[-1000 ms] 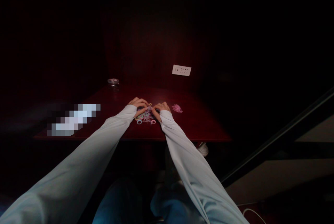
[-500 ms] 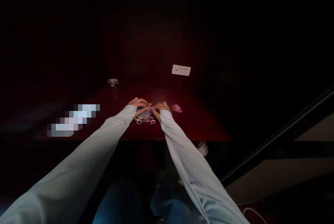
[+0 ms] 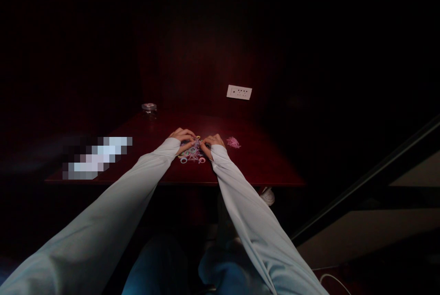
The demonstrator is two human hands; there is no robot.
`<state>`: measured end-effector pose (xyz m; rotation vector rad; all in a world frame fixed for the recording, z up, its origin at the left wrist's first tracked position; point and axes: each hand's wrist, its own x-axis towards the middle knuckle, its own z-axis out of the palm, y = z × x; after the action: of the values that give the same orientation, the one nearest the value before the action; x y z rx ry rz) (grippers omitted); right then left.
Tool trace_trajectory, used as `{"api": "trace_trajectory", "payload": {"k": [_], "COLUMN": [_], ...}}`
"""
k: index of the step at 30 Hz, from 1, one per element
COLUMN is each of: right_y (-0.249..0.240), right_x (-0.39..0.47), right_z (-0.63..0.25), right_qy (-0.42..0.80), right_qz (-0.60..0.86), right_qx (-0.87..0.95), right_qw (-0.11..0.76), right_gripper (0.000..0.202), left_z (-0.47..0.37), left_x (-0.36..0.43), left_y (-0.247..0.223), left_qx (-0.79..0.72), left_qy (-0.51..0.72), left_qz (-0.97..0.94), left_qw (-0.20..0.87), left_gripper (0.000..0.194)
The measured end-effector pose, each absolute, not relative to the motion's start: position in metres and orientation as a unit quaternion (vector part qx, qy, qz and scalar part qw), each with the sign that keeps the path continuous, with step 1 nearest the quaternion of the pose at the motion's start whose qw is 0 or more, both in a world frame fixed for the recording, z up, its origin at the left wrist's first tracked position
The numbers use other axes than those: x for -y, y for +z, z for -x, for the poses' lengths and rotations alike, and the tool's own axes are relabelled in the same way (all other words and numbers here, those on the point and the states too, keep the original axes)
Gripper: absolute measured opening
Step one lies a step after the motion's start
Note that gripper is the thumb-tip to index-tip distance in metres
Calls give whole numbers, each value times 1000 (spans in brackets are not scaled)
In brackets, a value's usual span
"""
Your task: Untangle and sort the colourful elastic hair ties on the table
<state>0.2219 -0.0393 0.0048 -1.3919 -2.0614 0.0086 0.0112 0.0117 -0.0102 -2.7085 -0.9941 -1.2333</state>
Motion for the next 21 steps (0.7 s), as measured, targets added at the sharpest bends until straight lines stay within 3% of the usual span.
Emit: {"api": "trace_trajectory", "payload": {"k": [21], "right_y": [0], "right_x": [35], "right_z": [-222], "right_qy": [9], "right_qz": [523], "right_qx": [783], "right_qw": [337], "right_gripper": [19], "left_z": [-12], "left_x": [-11], "left_y": [-9], "left_qx": [316], "left_qy": [-398], "left_qz": [861], "left_qw": [2], "left_gripper": [31]}}
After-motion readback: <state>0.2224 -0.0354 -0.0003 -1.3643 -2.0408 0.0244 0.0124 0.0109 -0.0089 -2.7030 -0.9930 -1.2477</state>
